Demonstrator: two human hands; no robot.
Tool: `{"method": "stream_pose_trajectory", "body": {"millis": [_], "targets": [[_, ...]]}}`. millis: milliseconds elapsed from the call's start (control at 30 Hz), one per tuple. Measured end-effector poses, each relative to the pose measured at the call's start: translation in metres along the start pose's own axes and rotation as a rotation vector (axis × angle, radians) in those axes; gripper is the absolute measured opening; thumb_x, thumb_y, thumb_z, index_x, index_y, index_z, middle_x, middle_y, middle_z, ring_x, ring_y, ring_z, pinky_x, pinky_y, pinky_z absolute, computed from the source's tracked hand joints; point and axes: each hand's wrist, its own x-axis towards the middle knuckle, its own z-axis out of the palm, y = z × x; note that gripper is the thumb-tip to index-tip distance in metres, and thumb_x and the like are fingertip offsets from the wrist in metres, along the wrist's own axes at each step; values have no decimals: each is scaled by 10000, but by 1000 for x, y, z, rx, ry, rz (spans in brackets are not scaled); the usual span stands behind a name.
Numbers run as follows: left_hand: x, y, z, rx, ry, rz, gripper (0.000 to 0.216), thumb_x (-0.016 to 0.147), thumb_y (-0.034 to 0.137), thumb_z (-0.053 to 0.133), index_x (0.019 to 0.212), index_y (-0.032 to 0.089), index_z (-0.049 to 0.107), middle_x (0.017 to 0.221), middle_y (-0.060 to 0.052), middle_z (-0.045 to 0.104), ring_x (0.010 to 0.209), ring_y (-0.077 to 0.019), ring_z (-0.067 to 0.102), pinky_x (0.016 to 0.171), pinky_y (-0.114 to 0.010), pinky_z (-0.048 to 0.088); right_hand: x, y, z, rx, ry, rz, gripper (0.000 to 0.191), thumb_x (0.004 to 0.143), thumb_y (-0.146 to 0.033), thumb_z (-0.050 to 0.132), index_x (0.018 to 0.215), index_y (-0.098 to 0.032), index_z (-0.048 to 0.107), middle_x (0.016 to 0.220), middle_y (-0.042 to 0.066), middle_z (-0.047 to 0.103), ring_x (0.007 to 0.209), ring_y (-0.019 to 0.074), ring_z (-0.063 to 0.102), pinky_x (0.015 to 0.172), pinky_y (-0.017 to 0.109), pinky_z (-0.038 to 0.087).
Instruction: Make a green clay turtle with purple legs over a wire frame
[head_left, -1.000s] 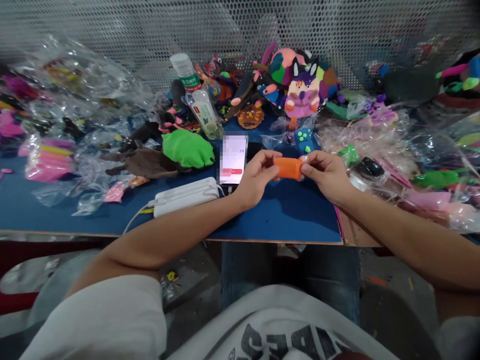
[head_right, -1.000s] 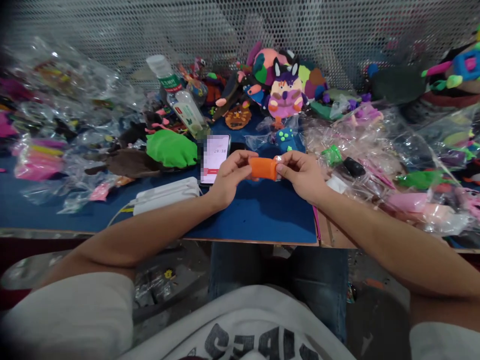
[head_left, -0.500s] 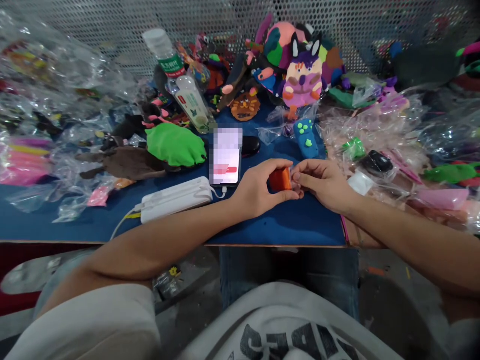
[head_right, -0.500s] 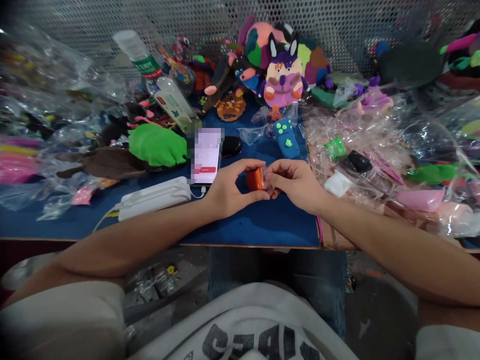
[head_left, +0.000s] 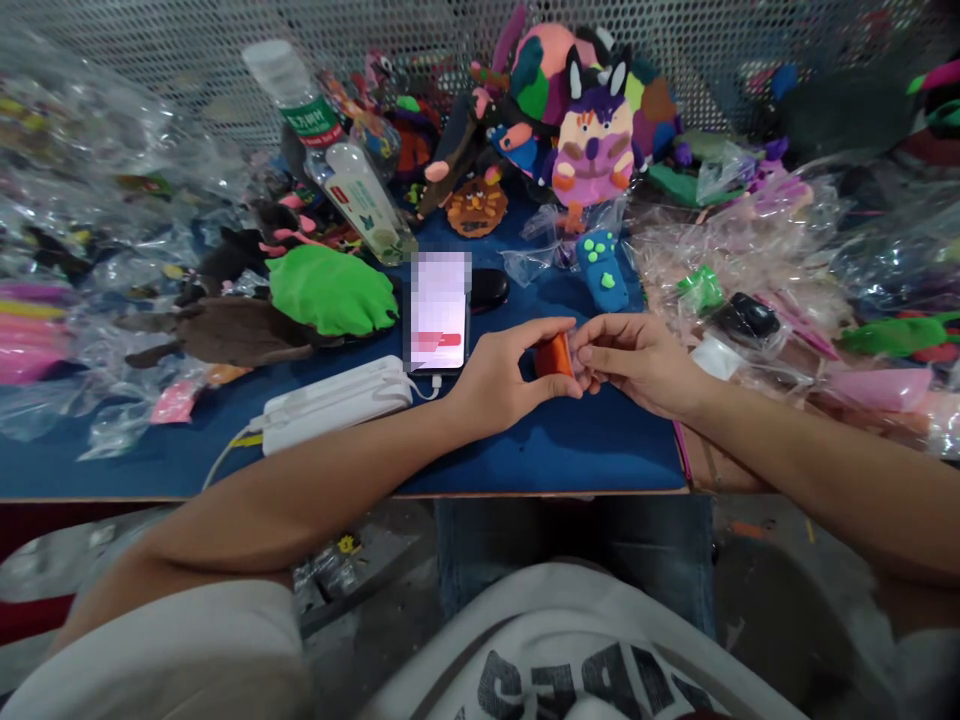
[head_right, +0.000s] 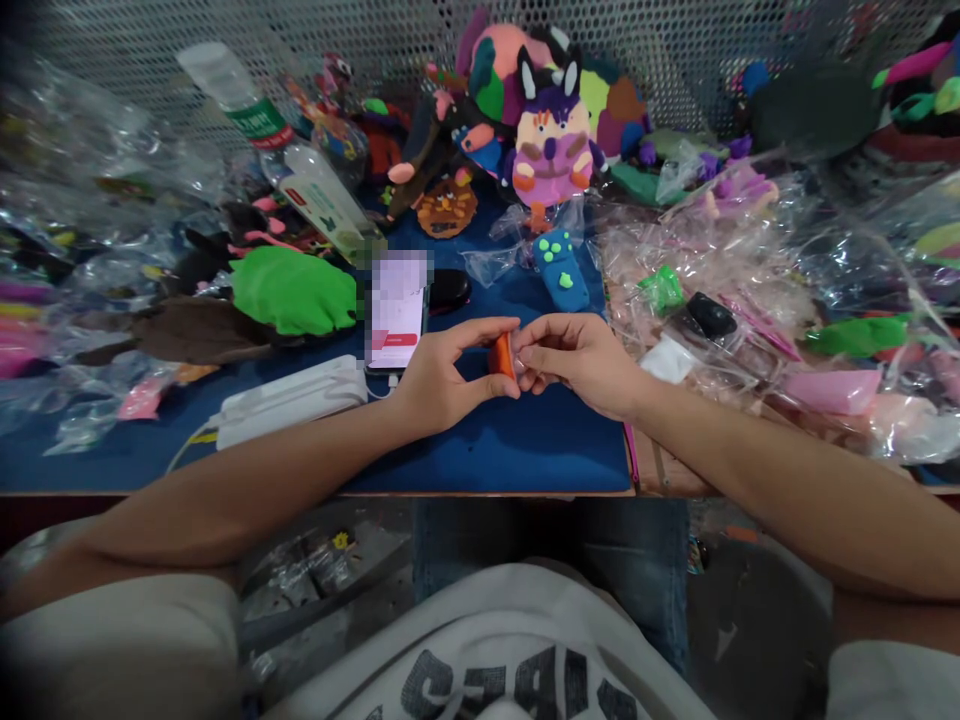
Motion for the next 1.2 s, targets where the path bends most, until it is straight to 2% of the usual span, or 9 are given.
{"method": "stream_pose_trajectory", "body": {"millis": [200,333,400,467,633,800,967,1200], "targets": [[0,0,0,22,-16,-2,766,831,613,949,1471,253,734,1436,-119,803,1348,-353,765,1185,-486,601,-1,-3,2,-54,7,-18,279,864,-392,966,983,-194,811,817,28,797,653,142,745,589,248,652],[-1,2,1,46,-48,16,803,829,633,942,1497,252,710,1432,-126,804,1342,-358,772,1121,-461,636,-4,-8,3,-260,-10,-49,328,881,-449,952,875,-191,749,721,10,747,564,125,677,471,223,540],[-2,3,2,16,-61,-6,844,820,622,953,1525,249,678,1440,-137,798,1367,-362,760,1024,-415,667,-5,-9,3,-323,-51,-57,353,884,-457,952,856,-191,722,720,1,735,541,102,639,460,208,494],[-2,3,3,-32,-59,-22,880,804,614,967,1540,250,651,1455,-145,786,1399,-362,742,995,-394,671,-5,-9,2,-318,-101,-77,366,912,-473,928,849,-186,711,724,-5,723,531,81,603,469,201,470],[0,3,4,-30,24,80,890,732,668,993,1442,227,688,1476,-158,757,1390,-355,730,1200,-491,580,-4,-9,3,-263,-93,-93,437,931,-533,900,790,-174,695,591,-36,616,488,71,533,447,193,417],[0,6,2,9,-19,45,832,800,645,962,1453,203,697,1442,-160,779,1344,-344,753,1191,-490,591,-4,-7,1,-213,-77,-41,430,966,-542,859,810,-172,705,676,-5,687,515,94,618,462,200,466],[0,1,3,-41,18,35,783,816,572,978,1456,217,700,1467,-152,774,1371,-331,747,1217,-487,587,-1,-5,-3,-62,-102,19,305,1004,-450,825,910,-171,745,757,15,749,546,116,676,495,220,526],[0,0,4,-101,30,49,780,819,510,993,1464,212,673,1469,-159,770,1382,-326,749,1213,-483,601,1,-5,-4,-100,-111,-12,347,1006,-475,827,885,-163,736,769,12,760,546,99,682,500,201,526]]}}
